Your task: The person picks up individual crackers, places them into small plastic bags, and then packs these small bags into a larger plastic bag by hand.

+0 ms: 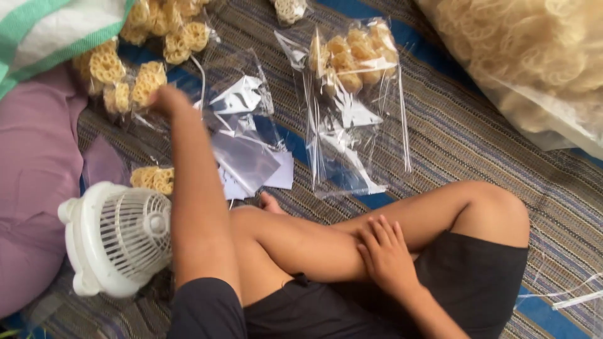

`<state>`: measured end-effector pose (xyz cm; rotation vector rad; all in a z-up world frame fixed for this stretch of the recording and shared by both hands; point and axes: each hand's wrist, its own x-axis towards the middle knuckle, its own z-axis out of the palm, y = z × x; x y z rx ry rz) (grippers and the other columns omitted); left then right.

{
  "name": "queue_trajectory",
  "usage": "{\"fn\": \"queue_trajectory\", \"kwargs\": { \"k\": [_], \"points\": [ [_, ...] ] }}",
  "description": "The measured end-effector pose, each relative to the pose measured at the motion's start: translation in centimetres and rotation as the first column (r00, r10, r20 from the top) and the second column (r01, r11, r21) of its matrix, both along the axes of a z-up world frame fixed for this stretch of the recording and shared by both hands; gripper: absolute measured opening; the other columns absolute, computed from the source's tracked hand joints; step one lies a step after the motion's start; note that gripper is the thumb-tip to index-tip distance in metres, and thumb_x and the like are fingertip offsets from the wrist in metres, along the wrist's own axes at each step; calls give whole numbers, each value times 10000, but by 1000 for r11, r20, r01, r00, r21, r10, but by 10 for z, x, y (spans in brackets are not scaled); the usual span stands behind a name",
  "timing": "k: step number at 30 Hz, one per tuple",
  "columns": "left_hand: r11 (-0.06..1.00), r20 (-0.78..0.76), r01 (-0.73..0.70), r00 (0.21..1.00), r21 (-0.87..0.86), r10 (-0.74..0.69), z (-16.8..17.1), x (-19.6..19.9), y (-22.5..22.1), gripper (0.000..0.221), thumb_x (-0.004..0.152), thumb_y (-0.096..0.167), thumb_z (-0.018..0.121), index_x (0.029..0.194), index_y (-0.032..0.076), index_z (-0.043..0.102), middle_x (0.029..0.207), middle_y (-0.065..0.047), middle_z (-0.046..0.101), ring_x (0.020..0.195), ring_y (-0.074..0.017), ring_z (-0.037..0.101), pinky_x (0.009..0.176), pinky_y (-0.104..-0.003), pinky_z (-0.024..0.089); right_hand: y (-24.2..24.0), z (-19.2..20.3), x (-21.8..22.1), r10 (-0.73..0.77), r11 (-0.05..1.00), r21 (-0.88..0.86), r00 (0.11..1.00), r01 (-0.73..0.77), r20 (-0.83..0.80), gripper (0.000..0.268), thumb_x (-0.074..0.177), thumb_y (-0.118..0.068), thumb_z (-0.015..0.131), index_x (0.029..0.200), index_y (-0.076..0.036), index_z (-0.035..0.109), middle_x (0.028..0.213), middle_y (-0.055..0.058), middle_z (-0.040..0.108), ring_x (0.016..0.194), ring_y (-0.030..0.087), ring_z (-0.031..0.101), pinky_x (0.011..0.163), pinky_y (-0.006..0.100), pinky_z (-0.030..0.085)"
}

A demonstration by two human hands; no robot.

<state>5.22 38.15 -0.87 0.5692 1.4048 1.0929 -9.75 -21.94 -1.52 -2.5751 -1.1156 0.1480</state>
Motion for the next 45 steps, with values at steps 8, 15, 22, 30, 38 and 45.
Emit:
{"fn": "queue_trajectory", "kwargs": {
  "k": [8,15,22,30,38,45],
  "points": [
    [934,-79,58,993,-352,-91,-96,-61,134,346,938,388,591,1164,139,508,1172,-28,498,1117,-215,485,958,-384,399,17,-19,1,-141,975,-201,962,95,-232,429,1012,-364,345,1362,-260,571,1511,-14,490,1515,252,279,1206,571,101],
    [977,85,-103,989,-185,120,-41,-37,84,375,999,190,379,1231,-32,573,1231,-242,693,1113,-353,749,893,-423,669,20,-19,6,-149,968,-232,960,93,-239,415,988,-352,356,1323,-270,586,1452,-27,520,1477,245,327,1204,563,98],
    [965,-79,32,997,260,-12,12,-43,55,200,820,95,422,965,80,559,1158,-160,628,952,-312,613,820,-449,529,21,-26,2,-137,979,-167,983,116,-124,376,959,-342,435,1275,-260,624,1415,-10,567,1413,244,422,1171,623,190],
    [384,-325,695,659,607,-678,177,-94,-195,86,1086,192,584,1066,109,580,891,-52,683,731,-94,642,681,-214,542,27,37,46,-40,923,309,854,231,-520,319,1045,-375,548,823,-196,690,802,97,736,866,358,722,791,509,536],
    [281,-113,830,376,482,-920,94,-104,-331,360,1080,109,531,1431,83,458,1006,-68,676,897,-123,696,816,-277,636,36,73,137,230,438,775,776,456,-587,612,1061,-408,479,1497,12,387,1355,295,572,1237,400,588,977,530,513],
    [157,-205,919,243,362,-948,83,-86,-348,336,1077,105,510,1412,83,531,1273,-125,621,1000,-149,684,843,-293,634,31,58,145,33,258,630,645,733,-764,192,1020,-135,645,1177,-38,699,1063,130,758,873,162,729,699,305,639]
  ]
}}
